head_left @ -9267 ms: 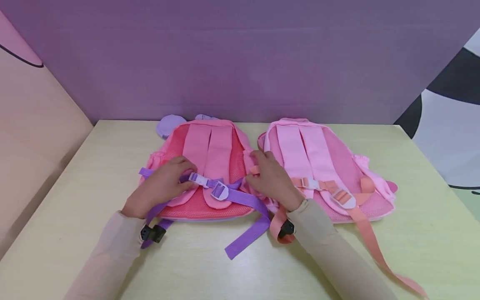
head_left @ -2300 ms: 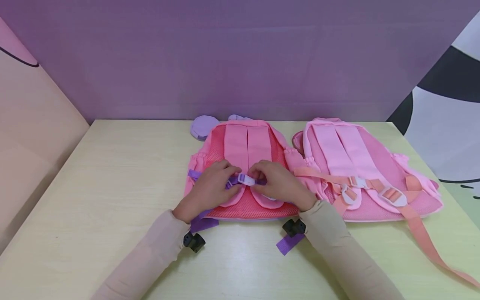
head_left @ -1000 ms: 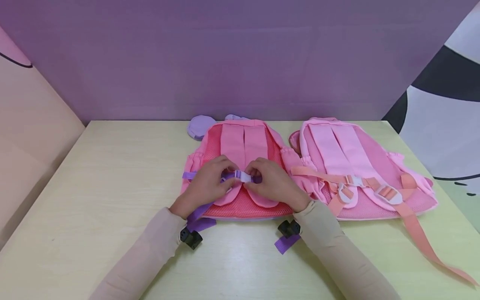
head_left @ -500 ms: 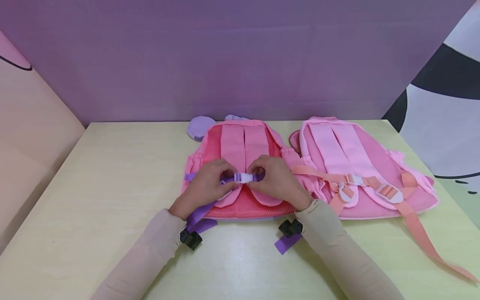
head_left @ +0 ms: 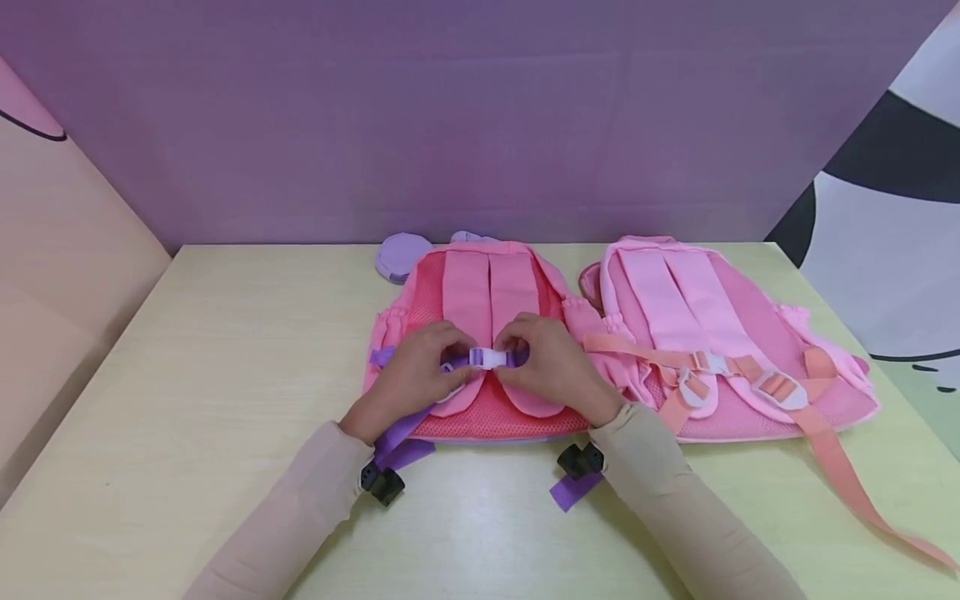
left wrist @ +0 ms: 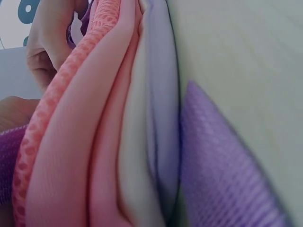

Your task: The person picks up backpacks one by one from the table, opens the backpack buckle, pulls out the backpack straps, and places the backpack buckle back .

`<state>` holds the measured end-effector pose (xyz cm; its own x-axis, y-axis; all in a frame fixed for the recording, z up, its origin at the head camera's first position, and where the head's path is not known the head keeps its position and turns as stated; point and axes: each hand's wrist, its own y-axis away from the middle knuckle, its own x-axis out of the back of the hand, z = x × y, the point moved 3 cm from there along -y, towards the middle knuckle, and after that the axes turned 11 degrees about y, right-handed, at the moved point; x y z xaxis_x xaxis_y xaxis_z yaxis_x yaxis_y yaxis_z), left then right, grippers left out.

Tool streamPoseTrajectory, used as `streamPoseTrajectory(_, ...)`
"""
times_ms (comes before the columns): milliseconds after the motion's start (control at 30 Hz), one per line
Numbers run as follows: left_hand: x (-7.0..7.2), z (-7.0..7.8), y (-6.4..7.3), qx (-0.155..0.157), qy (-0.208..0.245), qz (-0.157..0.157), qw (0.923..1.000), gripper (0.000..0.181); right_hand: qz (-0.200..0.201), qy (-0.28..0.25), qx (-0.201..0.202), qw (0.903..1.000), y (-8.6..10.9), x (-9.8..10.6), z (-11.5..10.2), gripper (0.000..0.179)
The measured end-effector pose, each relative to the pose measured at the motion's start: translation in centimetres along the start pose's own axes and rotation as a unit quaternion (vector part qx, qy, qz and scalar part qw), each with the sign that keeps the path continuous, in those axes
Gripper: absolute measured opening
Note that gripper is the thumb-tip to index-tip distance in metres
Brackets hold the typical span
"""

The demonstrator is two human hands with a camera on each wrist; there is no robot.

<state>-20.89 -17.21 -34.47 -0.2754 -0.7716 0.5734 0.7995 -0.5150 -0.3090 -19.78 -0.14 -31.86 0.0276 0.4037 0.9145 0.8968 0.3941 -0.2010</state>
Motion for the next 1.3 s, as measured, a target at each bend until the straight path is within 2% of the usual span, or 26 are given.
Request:
streamPoseTrajectory(433, -0.39, 0.29, 0.05, -0.022, -0.035, 0.013, 0.9991, 0.025, 0.009, 0.001, 0.007, 0.9999, 0.04, -0.61, 0.35, 0.015)
streamPoseTrajectory(633, -0.44, 0.42, 0.17, -0.009, -0.037, 0.009, 0.9992, 0.026, 0.010, 0.003, 0.013, 0.9999, 0.08, -0.79, 0.41, 0.013)
streamPoseTrajectory(1300, -0.60, 0.11, 0.18, 0.007, -0.039, 0.006, 0.9992, 0.028, -0.002, -0.008, 0.011, 0.9999, 0.12, -1.04, 0.57, 0.015)
